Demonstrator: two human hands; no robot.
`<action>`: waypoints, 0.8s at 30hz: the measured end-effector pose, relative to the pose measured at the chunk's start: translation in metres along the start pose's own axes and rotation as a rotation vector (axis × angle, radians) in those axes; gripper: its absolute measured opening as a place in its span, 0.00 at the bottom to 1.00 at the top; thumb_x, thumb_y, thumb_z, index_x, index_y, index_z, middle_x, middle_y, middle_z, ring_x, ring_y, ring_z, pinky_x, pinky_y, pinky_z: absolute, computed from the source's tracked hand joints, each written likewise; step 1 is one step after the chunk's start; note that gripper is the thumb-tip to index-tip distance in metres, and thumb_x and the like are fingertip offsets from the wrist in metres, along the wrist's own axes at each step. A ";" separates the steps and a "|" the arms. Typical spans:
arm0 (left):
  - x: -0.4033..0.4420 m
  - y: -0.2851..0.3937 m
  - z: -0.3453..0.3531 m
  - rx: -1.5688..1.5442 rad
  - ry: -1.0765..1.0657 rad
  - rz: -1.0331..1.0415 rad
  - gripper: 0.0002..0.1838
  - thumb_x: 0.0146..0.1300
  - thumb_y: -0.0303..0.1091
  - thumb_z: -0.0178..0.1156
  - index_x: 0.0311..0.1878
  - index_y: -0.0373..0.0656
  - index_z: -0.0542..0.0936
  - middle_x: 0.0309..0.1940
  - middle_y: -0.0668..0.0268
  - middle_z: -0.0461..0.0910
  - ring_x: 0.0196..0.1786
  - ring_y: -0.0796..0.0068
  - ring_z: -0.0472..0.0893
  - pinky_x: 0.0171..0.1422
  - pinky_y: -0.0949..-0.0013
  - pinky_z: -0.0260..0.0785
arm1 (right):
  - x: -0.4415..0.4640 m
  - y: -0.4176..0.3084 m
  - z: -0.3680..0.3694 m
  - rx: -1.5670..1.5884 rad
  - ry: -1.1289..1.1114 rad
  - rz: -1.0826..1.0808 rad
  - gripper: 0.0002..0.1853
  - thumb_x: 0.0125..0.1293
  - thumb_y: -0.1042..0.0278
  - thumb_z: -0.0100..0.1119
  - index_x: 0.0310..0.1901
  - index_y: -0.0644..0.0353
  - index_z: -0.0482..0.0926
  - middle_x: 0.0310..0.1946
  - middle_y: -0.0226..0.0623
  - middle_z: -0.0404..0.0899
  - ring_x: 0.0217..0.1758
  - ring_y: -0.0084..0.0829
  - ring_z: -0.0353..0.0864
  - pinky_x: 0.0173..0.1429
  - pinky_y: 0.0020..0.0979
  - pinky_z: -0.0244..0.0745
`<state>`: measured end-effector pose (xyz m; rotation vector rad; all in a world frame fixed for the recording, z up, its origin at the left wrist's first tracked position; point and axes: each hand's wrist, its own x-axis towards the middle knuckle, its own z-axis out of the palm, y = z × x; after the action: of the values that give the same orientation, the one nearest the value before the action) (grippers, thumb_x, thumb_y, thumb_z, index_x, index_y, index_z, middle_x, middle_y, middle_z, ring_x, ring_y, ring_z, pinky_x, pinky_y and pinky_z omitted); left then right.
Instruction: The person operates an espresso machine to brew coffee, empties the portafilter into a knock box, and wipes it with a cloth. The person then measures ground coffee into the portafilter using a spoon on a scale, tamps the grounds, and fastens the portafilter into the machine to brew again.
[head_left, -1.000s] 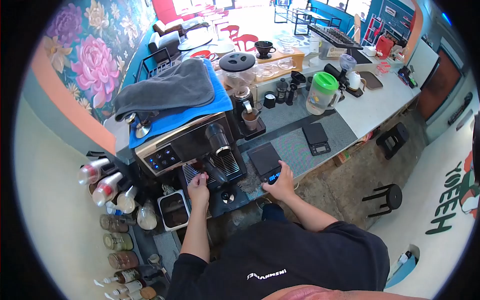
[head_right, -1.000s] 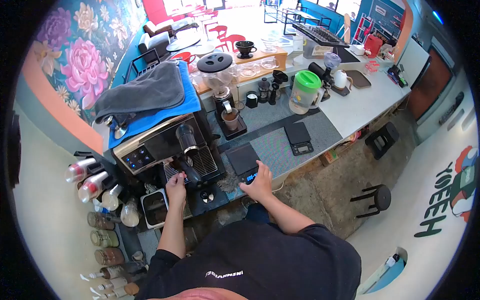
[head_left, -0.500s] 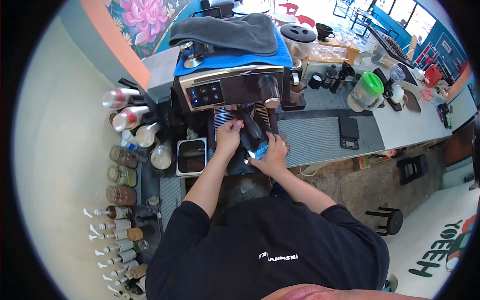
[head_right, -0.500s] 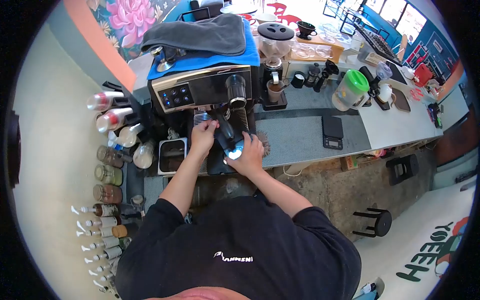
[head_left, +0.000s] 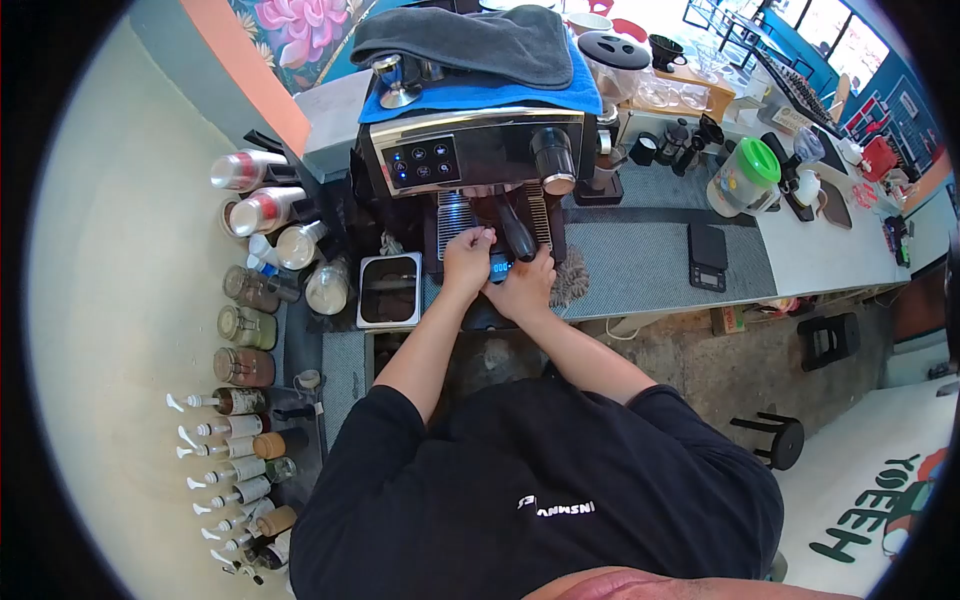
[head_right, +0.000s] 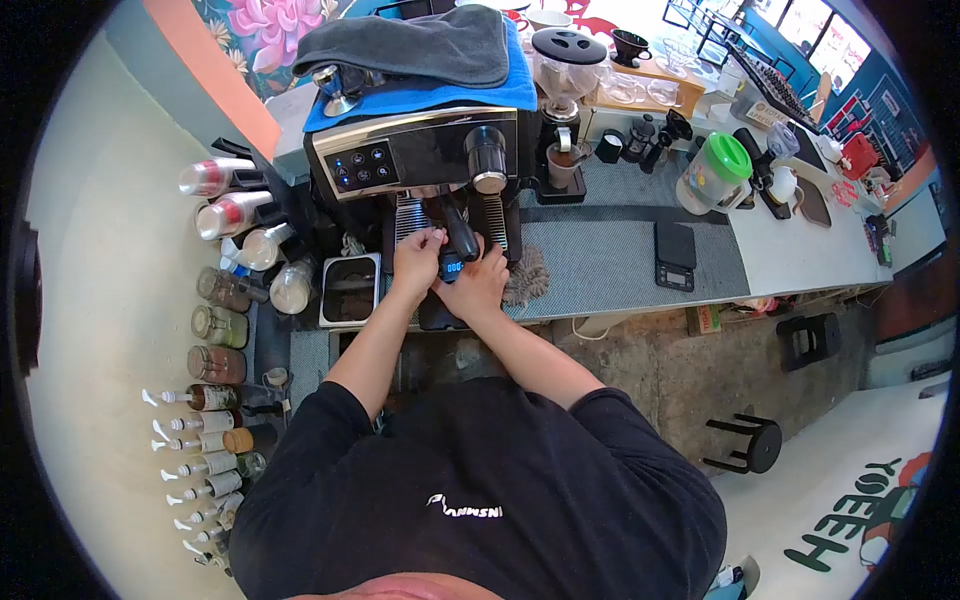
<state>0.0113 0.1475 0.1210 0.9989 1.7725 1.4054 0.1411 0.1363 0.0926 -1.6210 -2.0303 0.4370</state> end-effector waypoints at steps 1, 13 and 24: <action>0.000 -0.001 0.000 0.008 0.004 0.005 0.14 0.84 0.36 0.66 0.52 0.33 0.92 0.44 0.65 0.93 0.46 0.76 0.87 0.56 0.67 0.78 | 0.000 -0.002 -0.002 -0.003 -0.015 0.002 0.63 0.54 0.36 0.85 0.83 0.58 0.58 0.73 0.68 0.62 0.73 0.65 0.68 0.74 0.61 0.67; 0.001 0.000 -0.012 0.166 0.033 0.039 0.19 0.80 0.41 0.70 0.60 0.32 0.91 0.48 0.59 0.94 0.50 0.74 0.90 0.58 0.65 0.81 | -0.010 0.007 -0.022 0.199 -0.038 -0.051 0.50 0.62 0.44 0.82 0.76 0.71 0.71 0.77 0.66 0.64 0.76 0.65 0.70 0.77 0.61 0.69; -0.033 -0.035 -0.028 0.393 0.032 -0.010 0.28 0.75 0.38 0.70 0.72 0.30 0.84 0.59 0.44 0.92 0.58 0.56 0.93 0.67 0.58 0.82 | -0.005 0.059 -0.015 0.445 -0.113 -0.159 0.43 0.70 0.62 0.73 0.81 0.74 0.68 0.76 0.65 0.77 0.78 0.63 0.77 0.84 0.51 0.70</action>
<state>-0.0022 0.1006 0.0940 1.1673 2.1246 1.0909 0.1985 0.1444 0.0725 -1.1814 -1.9460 0.8670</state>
